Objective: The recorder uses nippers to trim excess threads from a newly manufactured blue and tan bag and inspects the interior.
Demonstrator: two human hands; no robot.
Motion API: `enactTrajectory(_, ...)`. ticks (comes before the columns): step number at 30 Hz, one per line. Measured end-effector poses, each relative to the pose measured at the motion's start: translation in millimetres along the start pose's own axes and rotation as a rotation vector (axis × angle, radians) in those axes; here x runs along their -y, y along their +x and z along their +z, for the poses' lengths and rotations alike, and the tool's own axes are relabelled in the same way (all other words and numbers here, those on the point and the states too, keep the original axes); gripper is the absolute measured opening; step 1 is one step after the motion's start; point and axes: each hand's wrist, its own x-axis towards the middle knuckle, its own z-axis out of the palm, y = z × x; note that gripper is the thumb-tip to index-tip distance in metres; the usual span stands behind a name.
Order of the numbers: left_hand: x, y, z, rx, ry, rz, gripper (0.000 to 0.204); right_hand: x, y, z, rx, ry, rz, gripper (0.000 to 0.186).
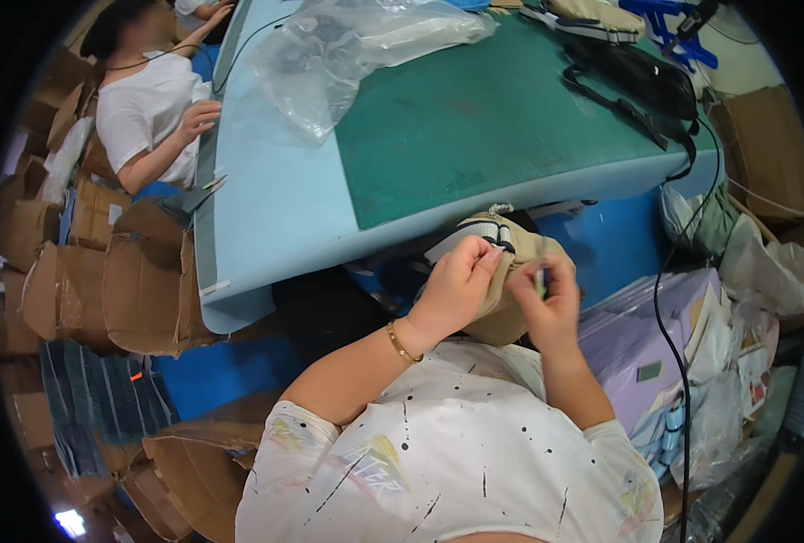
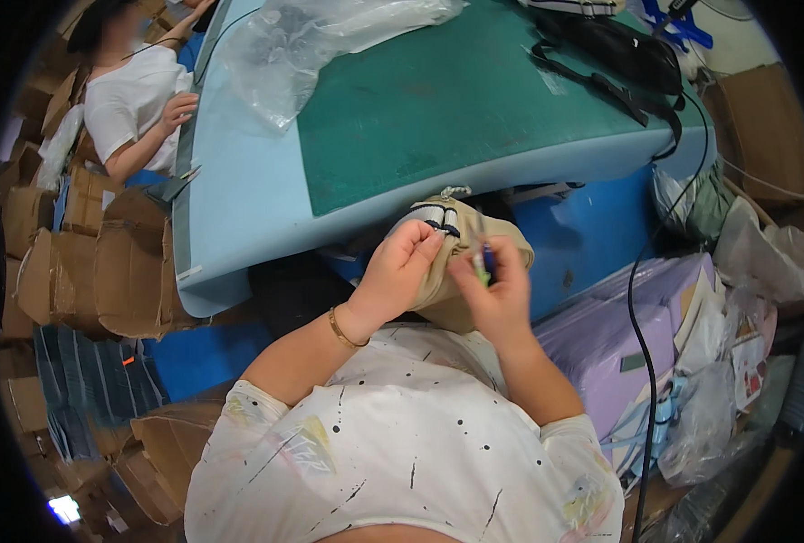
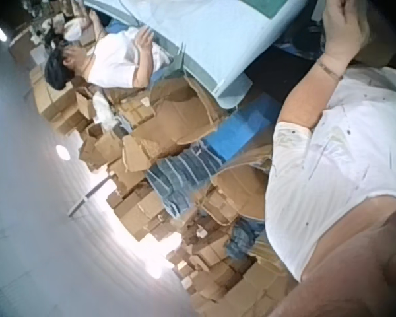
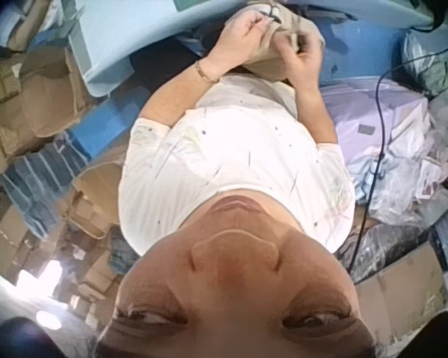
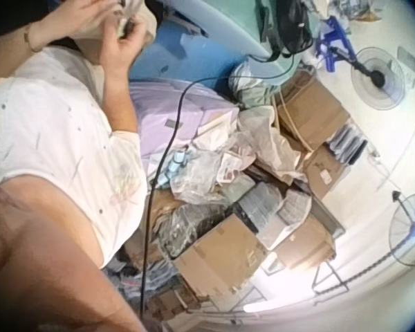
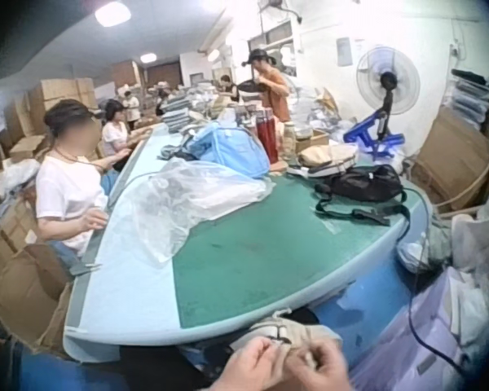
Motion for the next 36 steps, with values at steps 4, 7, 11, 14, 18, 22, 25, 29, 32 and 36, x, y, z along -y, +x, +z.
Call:
enactTrajectory(4,30.3,-16.8,-13.9,0.016,-0.603,-0.261,0.022,33.7,24.3,-24.6,-0.022,-0.421,-0.012,0.016)
enactTrajectory(7,-5.5,-47.8,-33.2,-0.076,-0.869,-0.426,0.022,7.0,34.7,-41.0,0.290,-0.589,0.090,0.019)
enactTrajectory(11,-50.1,-80.2,-57.4,-0.199,-0.875,-0.275,0.027,-27.2,16.4,-3.0,0.370,-0.010,0.248,0.019)
enactTrajectory(14,-93.8,-72.1,-67.8,-0.196,-0.663,-0.070,0.021,-24.3,11.7,44.8,0.452,0.345,0.470,0.019)
enactTrajectory(18,-115.6,-32.2,-69.4,-0.170,-0.151,0.161,0.020,-26.0,10.1,90.2,0.412,0.766,0.480,0.023)
enactTrajectory(22,-108.7,27.8,-49.8,-0.122,0.354,0.422,0.019,-63.2,48.8,57.0,0.275,0.946,0.339,0.025)
enactTrajectory(25,-59.8,78.8,-32.8,-0.040,0.061,0.253,0.021,-39.8,61.0,33.2,-0.234,0.575,0.253,0.029)
enactTrajectory(29,-22.3,113.8,-0.8,0.131,-0.401,0.137,0.023,-42.5,60.1,-4.3,-0.346,0.402,0.109,0.025)
enactTrajectory(32,-25.5,122.5,15.4,0.371,-0.688,-0.083,0.022,-37.4,67.6,-15.5,-0.338,0.288,-0.014,0.023)
enactTrajectory(36,-21.2,134.7,15.9,0.414,-0.594,-0.139,0.023,-27.8,82.1,-25.2,-0.311,0.186,-0.056,0.025)
